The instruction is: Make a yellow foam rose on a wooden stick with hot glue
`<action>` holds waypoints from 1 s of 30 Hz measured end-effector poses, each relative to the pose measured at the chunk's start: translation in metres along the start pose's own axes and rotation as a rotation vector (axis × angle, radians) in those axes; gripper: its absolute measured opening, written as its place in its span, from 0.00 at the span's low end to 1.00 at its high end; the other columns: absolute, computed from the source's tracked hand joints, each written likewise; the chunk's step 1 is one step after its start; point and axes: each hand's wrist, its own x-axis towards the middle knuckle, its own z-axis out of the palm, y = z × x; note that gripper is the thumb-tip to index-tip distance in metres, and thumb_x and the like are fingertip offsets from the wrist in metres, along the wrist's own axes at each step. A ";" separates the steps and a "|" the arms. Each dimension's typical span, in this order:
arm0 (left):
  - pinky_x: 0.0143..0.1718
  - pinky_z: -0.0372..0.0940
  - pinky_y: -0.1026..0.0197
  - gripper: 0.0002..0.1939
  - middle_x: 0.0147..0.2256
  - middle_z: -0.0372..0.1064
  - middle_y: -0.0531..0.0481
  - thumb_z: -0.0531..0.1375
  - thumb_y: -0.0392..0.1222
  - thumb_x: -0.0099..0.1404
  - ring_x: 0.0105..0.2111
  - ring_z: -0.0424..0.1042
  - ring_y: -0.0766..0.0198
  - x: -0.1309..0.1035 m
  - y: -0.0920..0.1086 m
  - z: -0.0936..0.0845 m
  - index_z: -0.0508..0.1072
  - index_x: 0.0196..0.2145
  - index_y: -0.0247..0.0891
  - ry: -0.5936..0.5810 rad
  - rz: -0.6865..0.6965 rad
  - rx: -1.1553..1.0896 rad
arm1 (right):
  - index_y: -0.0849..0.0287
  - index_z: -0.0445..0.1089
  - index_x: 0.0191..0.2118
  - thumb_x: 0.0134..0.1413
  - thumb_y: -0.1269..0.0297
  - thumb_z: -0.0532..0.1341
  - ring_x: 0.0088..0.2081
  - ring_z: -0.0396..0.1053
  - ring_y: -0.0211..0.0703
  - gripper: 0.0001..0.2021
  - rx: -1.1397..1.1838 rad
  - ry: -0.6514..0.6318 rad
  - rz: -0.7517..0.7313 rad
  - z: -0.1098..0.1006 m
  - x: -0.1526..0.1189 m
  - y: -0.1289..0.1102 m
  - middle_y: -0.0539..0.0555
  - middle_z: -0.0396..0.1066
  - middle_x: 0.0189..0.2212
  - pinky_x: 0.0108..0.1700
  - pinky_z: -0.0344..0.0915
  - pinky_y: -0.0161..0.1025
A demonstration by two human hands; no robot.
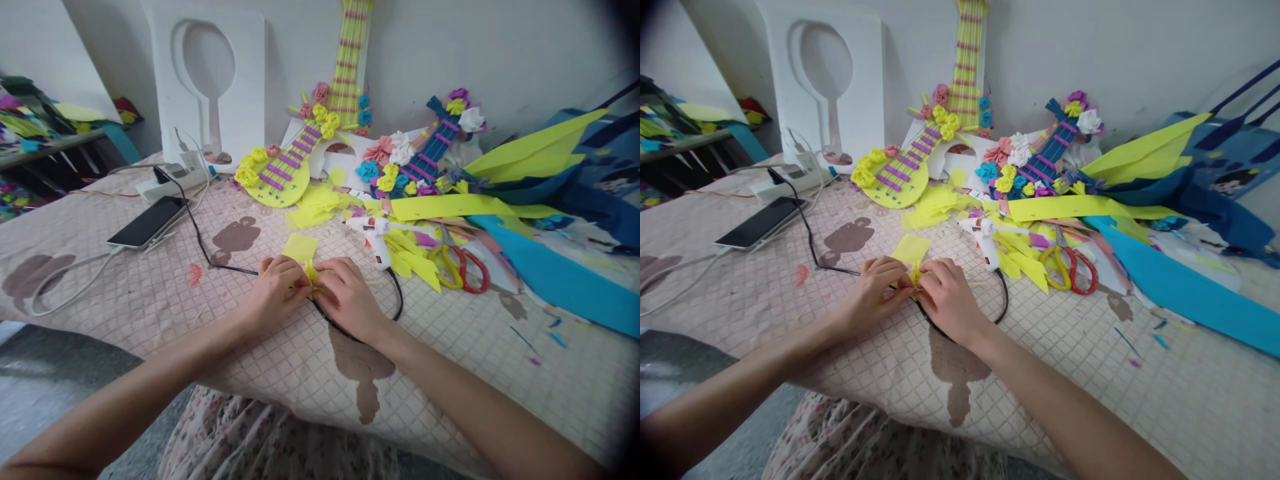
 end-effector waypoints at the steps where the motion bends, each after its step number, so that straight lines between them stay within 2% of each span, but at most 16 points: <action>1: 0.42 0.53 0.55 0.07 0.29 0.67 0.53 0.57 0.38 0.63 0.37 0.64 0.62 0.000 0.000 0.000 0.67 0.27 0.37 -0.006 -0.001 -0.002 | 0.57 0.67 0.34 0.55 0.71 0.57 0.48 0.60 0.48 0.03 0.003 -0.009 0.002 0.000 0.000 0.000 0.57 0.66 0.44 0.51 0.61 0.50; 6: 0.43 0.53 0.55 0.06 0.30 0.68 0.53 0.56 0.37 0.64 0.39 0.64 0.61 -0.001 -0.001 -0.001 0.69 0.29 0.38 -0.019 0.012 -0.011 | 0.58 0.66 0.34 0.57 0.71 0.55 0.47 0.60 0.47 0.05 0.019 -0.023 0.003 -0.001 0.000 0.001 0.57 0.66 0.43 0.50 0.62 0.49; 10: 0.44 0.55 0.55 0.01 0.33 0.69 0.52 0.58 0.37 0.62 0.40 0.65 0.61 -0.002 -0.005 -0.001 0.68 0.33 0.39 0.057 0.036 -0.006 | 0.57 0.66 0.35 0.58 0.72 0.54 0.47 0.60 0.48 0.05 0.024 -0.016 -0.006 -0.002 0.000 0.001 0.57 0.67 0.42 0.49 0.63 0.50; 15: 0.49 0.52 0.53 0.01 0.35 0.70 0.52 0.57 0.36 0.64 0.43 0.65 0.60 -0.003 -0.005 -0.001 0.68 0.33 0.40 0.099 0.170 0.109 | 0.58 0.66 0.36 0.57 0.72 0.54 0.46 0.61 0.48 0.06 0.015 -0.018 -0.012 -0.002 0.000 0.000 0.58 0.67 0.42 0.48 0.63 0.49; 20: 0.52 0.50 0.51 0.05 0.35 0.71 0.52 0.55 0.37 0.66 0.44 0.65 0.60 -0.005 -0.006 -0.001 0.70 0.34 0.41 0.082 0.222 0.167 | 0.59 0.66 0.36 0.58 0.71 0.54 0.46 0.61 0.48 0.05 -0.006 -0.030 -0.009 -0.003 0.000 -0.001 0.58 0.67 0.42 0.48 0.63 0.48; 30: 0.53 0.49 0.49 0.08 0.36 0.70 0.49 0.51 0.37 0.69 0.46 0.62 0.59 -0.005 -0.003 0.000 0.69 0.35 0.38 -0.002 0.186 0.172 | 0.58 0.67 0.35 0.57 0.73 0.55 0.47 0.61 0.48 0.05 -0.016 -0.026 -0.028 -0.002 -0.001 -0.001 0.57 0.67 0.42 0.48 0.63 0.49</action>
